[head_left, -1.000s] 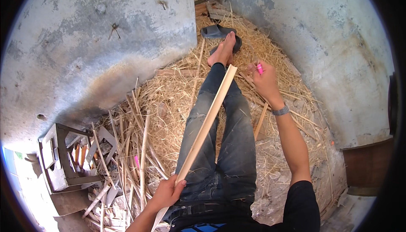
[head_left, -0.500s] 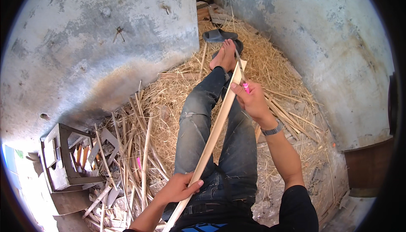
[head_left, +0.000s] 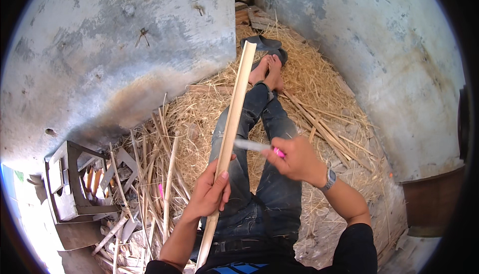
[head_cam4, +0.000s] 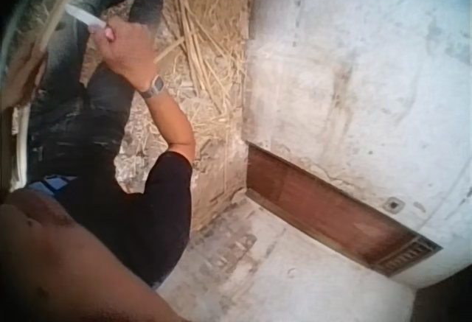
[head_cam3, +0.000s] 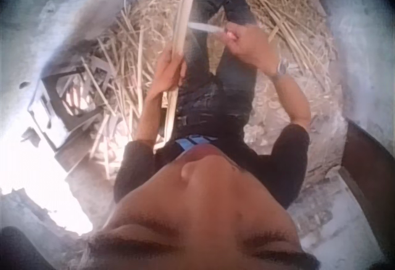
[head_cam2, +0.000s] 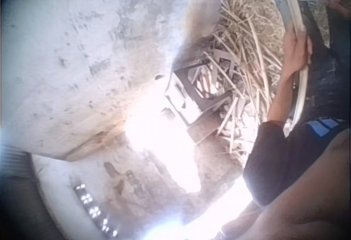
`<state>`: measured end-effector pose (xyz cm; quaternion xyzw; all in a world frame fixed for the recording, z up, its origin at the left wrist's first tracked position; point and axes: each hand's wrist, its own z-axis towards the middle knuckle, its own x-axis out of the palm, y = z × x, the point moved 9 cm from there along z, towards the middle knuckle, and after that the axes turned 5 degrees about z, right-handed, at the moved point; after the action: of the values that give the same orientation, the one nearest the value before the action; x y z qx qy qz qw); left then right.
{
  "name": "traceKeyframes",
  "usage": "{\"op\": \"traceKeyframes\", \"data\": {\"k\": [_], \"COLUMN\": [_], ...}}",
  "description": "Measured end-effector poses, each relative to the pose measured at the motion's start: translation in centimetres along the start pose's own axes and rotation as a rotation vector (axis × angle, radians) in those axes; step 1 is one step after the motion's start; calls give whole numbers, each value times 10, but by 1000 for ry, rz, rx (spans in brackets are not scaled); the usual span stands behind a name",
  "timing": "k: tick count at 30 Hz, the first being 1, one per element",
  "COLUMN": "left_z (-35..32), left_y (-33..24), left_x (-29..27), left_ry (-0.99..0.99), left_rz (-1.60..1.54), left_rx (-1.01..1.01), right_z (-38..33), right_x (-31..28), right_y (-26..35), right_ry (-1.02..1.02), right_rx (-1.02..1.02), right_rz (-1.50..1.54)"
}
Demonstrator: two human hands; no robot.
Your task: The person whittles a strip of bamboo using a knife. The person repeatedly scrapes the knife along the surface and edges of the bamboo strip while holding it against their lap.
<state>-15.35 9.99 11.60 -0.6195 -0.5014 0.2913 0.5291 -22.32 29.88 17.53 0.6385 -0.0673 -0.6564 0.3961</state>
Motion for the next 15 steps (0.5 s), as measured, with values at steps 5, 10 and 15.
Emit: {"op": "traceKeyframes", "data": {"k": [5,10,15], "left_z": [5,4,-7], "left_y": [0,-1,9], "left_x": [4,6,4], "left_ry": [-7,-20,27], "left_rz": [59,51,-1], "left_rx": [-11,5,-54], "right_z": [-12,-8,9], "right_x": [15,15,-7], "right_y": [16,18,-6], "right_ry": [33,-12,-214], "right_rx": [-109,-144,-80], "right_rz": [-112,-185,-288]}}
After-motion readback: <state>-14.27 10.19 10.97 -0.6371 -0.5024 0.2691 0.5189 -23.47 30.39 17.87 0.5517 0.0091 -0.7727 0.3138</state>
